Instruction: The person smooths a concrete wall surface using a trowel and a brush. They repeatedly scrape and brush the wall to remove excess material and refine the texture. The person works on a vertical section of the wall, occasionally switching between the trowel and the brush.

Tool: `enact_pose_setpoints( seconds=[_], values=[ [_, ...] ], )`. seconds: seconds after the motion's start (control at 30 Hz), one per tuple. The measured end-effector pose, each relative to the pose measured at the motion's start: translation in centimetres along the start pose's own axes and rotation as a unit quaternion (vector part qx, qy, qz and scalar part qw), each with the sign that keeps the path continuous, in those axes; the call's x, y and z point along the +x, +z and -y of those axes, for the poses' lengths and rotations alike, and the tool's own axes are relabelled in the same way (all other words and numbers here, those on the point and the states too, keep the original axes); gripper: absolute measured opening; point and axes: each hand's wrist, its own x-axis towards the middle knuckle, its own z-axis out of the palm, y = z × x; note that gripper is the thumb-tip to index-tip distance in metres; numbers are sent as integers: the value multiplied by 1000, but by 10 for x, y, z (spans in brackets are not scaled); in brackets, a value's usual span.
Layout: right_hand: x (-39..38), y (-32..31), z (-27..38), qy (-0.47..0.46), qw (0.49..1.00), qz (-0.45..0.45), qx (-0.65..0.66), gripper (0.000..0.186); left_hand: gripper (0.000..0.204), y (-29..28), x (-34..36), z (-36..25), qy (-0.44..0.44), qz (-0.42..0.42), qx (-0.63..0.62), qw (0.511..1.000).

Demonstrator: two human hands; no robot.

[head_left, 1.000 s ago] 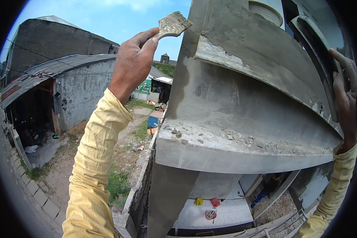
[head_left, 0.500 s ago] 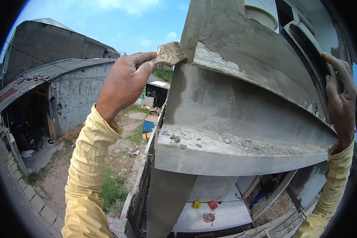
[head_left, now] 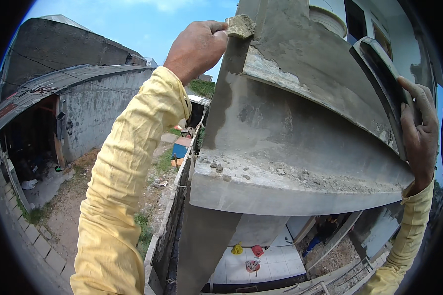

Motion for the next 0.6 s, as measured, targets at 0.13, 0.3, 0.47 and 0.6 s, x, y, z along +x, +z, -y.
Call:
enact_pose_setpoints(
  seconds=[0.13, 0.3, 0.47, 0.6],
  values=[
    [0, -7, -6, -21, 999, -19, -39, 44, 41, -22, -100, -7, -88, 91, -25, 992],
    [7, -12, 1, -17, 999, -21, -30, 43, 40, -65, -171, -24, -147, 201, -66, 966],
    [29, 12, 24, 11, 999, -31, 42, 41, 39, -85, -194, -24, -149, 95, -147, 973],
    [65, 45, 38, -19, 998, -62, 17, 40, 39, -78, -216, -31, -142, 87, -191, 967]
  ],
)
